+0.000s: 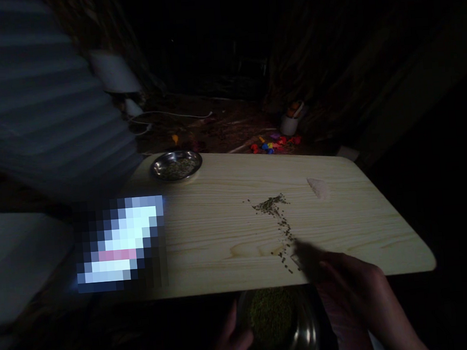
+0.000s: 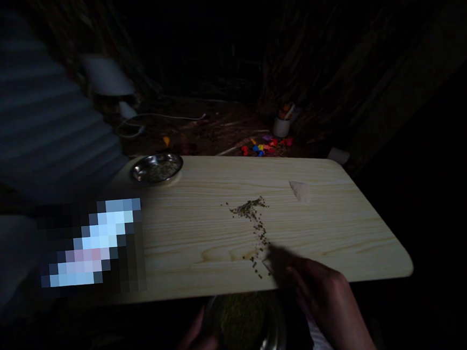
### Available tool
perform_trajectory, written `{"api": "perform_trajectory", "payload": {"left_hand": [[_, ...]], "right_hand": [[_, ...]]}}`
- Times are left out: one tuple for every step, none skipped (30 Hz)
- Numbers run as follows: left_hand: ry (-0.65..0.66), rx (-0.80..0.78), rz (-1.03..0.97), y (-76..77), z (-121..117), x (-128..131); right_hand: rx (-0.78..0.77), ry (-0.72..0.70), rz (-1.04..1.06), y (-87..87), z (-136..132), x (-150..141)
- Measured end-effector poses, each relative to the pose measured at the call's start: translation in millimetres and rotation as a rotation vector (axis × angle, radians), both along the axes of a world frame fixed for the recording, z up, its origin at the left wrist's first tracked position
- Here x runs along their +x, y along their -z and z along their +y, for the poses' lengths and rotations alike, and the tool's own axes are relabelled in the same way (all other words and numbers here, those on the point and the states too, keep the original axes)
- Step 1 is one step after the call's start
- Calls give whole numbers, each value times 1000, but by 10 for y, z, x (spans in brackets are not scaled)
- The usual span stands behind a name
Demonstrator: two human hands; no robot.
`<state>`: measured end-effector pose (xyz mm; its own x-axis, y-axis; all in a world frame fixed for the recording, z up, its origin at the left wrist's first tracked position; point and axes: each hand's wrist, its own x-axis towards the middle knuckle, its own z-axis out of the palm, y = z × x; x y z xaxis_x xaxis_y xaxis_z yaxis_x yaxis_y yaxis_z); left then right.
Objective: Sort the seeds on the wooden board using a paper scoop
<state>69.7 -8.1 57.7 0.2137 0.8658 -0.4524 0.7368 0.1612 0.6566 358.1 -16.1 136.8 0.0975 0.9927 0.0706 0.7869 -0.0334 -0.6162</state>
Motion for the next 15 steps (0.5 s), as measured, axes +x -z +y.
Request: {"api": "perform_trajectory", "payload": {"left_hand": [[-2,-24,10,-40,13,21],[0,-47,11,-84,26,44],[1,-60,13,-129,40,67],[0,-78,5,-175,52,90],[-4,-94,-3,-218,63,110],[-8,-112,-12,-260,72,127],[-13,-129,-25,-298,79,139],[-16,-140,-38,-330,83,147],[-16,-144,-46,-356,84,151],[-13,-145,-51,-372,81,151],[-10,-144,-53,-376,76,147],[-10,-139,-51,-369,69,142],[-11,-129,-44,-350,61,136],[-17,-114,-32,-322,53,131],[-18,-98,-21,-290,46,126]], "right_hand": [[-2,14,2,11,-26,-10],[-3,24,9,23,-46,-23],[-5,28,17,36,-60,-42],[-4,29,28,49,-65,-64],[-1,25,39,62,-65,-92],[4,19,51,73,-59,-121],[8,12,63,81,-49,-152],[13,6,73,85,-38,-179],[18,2,83,86,-28,-199],[21,3,93,84,-22,-208],[24,10,100,79,-22,-201],[28,26,107,73,-28,-176],[32,49,110,68,-42,-133],[36,76,111,66,-63,-75],[40,106,108,68,-89,-6]]}}
